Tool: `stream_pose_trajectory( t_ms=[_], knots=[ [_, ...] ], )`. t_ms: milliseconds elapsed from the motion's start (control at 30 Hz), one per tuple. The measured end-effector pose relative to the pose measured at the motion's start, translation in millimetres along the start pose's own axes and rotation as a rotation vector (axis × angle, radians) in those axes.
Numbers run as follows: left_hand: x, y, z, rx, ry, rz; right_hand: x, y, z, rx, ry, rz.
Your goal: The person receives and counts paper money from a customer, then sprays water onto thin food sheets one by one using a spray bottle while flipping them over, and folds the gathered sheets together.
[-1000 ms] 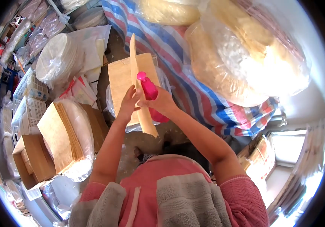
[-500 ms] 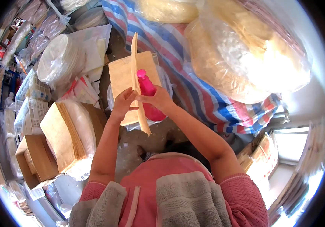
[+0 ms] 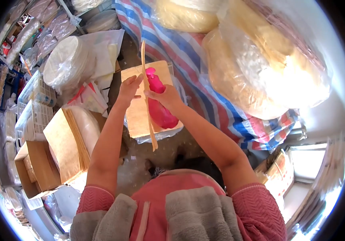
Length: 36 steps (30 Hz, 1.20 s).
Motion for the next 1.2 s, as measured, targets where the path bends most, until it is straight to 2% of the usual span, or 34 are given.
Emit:
stream_pose_trajectory(
  t_ms=[133, 333, 533, 733, 800, 933, 1200],
  knots=[
    [-10, -8, 0, 0.031, 0.017, 0.069, -15, 0, 7, 0.101, 0.031, -0.015],
    [-15, -14, -4, 0.108, -0.019, 0.123, -30, 0, 14, 0.003, 0.114, -0.023],
    [-9, -11, -12, 0.229, -0.03, 0.205, -39, -1, 9, -0.079, 0.027, 0.005],
    [-6, -6, -11, 0.305, -0.106, 0.286, -45, -5, 4, 0.048, -0.024, -0.066],
    [-5, -4, -11, 0.28, -0.118, 0.302, -42, -8, 9, -0.001, -0.018, -0.043],
    [-1, 5, -14, 0.292, -0.127, 0.323, -48, -11, 2, -0.086, -0.032, -0.018],
    [-4, 18, -4, 0.293, -0.083, 0.264, -44, -19, 16, -0.022, -0.006, -0.003]
  ],
)
Point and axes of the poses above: each hand's wrist, its own x-axis away from the middle knuckle, its own y-axis out of the back of the hand, z = x × y, the point moved 7 cm from there along -x, towards the middle knuckle, and after that the axes turned 7 degrees about -z, right-handed, at the moved point
